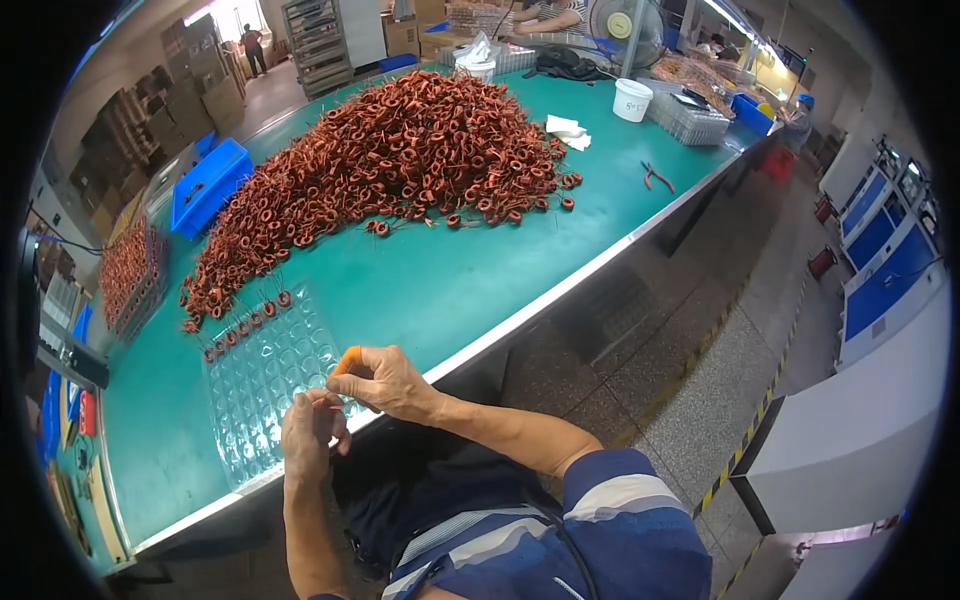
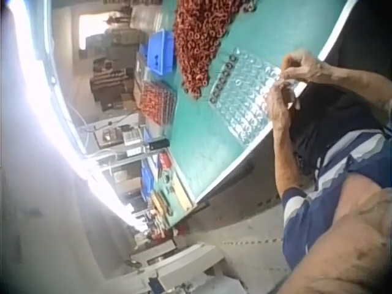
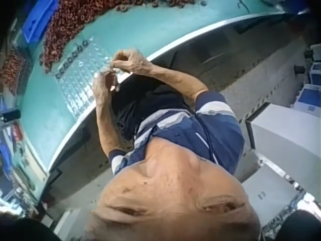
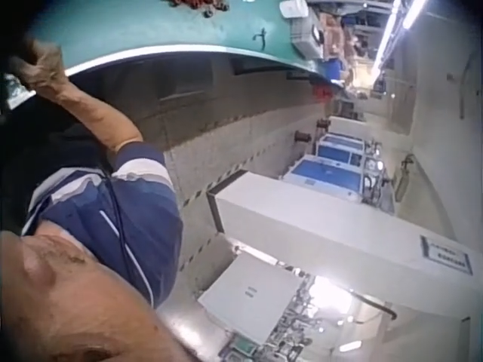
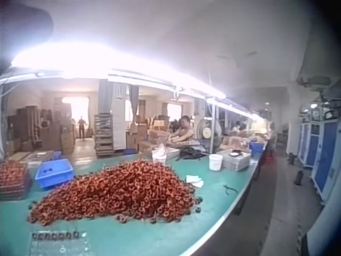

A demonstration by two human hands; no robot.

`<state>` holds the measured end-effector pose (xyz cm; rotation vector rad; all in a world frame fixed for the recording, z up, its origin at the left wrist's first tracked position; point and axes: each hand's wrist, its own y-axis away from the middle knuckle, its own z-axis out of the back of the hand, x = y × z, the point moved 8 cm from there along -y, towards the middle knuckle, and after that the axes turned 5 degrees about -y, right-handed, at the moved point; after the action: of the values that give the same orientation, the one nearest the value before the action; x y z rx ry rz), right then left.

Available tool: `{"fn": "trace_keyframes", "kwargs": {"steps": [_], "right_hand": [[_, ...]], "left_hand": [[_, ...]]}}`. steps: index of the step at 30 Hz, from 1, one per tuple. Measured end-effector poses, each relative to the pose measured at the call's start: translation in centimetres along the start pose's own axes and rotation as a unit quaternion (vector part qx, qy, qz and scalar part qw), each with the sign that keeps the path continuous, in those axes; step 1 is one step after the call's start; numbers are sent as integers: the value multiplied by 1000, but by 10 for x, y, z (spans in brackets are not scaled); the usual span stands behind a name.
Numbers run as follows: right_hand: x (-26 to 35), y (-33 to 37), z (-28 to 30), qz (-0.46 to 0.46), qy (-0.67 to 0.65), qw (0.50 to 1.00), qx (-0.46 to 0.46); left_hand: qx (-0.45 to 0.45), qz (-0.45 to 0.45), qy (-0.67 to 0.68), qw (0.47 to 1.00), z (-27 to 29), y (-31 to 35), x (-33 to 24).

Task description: Sorting and placing copper toroidal inductors into a plastic tray for inspection or packaging.

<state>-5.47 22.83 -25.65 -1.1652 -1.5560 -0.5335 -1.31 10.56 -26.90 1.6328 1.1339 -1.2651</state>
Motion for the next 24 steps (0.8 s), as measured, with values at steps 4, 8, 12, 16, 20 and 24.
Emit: {"fn": "trace_keyframes", "kwargs": {"steps": [4,8,12,16,20,24], "right_hand": [[-7,-3,1,-56,-29,998,-16],[-3,3,-6,-73,-68,995,3],[12,15,-12,66,117,991,-18],[20,18,-14,186,210,958,-56],[20,14,3,88,125,986,-66],[18,7,-2,78,139,986,-50]], "left_hand": [[-7,-95,-168,981,-5,1,-13],[-32,-120,-154,980,-6,5,-14],[-78,-147,-144,975,-7,12,-17],[-159,-132,-78,975,-6,16,-16],[-108,-104,-25,988,-19,-1,-18],[-98,-116,67,986,-13,-4,-12]]}}
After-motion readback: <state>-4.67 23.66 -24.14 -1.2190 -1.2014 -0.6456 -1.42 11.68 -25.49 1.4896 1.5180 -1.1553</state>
